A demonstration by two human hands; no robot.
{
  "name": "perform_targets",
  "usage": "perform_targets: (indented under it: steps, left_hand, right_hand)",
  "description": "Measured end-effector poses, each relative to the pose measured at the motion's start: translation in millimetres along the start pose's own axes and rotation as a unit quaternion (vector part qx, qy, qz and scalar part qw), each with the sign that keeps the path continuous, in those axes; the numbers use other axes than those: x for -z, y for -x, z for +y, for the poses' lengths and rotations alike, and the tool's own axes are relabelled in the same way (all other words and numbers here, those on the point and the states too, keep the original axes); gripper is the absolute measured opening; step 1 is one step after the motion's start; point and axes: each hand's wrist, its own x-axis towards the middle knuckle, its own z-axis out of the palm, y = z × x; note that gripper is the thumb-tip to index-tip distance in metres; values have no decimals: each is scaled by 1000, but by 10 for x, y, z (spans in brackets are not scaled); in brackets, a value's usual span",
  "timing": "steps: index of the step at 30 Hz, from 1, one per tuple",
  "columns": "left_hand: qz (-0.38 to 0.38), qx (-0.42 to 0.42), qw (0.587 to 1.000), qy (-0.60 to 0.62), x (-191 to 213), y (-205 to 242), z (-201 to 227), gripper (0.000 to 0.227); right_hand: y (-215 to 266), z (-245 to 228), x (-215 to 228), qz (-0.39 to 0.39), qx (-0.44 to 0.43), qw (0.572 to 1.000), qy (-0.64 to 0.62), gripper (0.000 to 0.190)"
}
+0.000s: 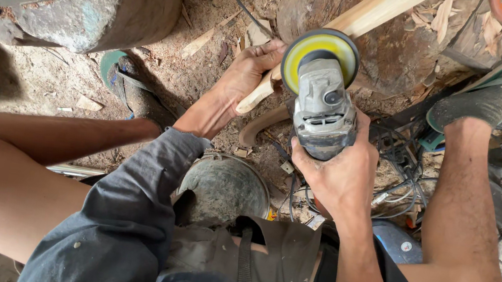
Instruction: The person uses an angle grinder with a sanding disc to smooth and shape a curved wooden piece, then switches to a belt sander to refine the edges. The person holds the wood with both hands, rotating it to access different surfaces while seated on the floor.
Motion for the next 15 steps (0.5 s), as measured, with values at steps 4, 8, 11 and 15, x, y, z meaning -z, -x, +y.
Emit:
perform_targets:
  steps: [4, 8, 11, 15]
  left_hand:
    - [-7, -7, 999, 30, -77, 3, 10, 20]
    - [6, 4, 1000, 31, -166, 48, 78, 20]
    - [19, 35, 998, 41, -210, 96, 137, 22]
    - [14, 30, 998, 48, -248, 113, 162, 23]
  right_hand:
    - [23, -28, -26, -7, 7, 1000, 2, 74]
    - [20, -24, -54, -6, 16, 999, 36, 75]
    - [11, -16, -55, -5, 27, 1000, 15, 78]
    - [17, -2, -46, -9, 20, 999, 31, 78]
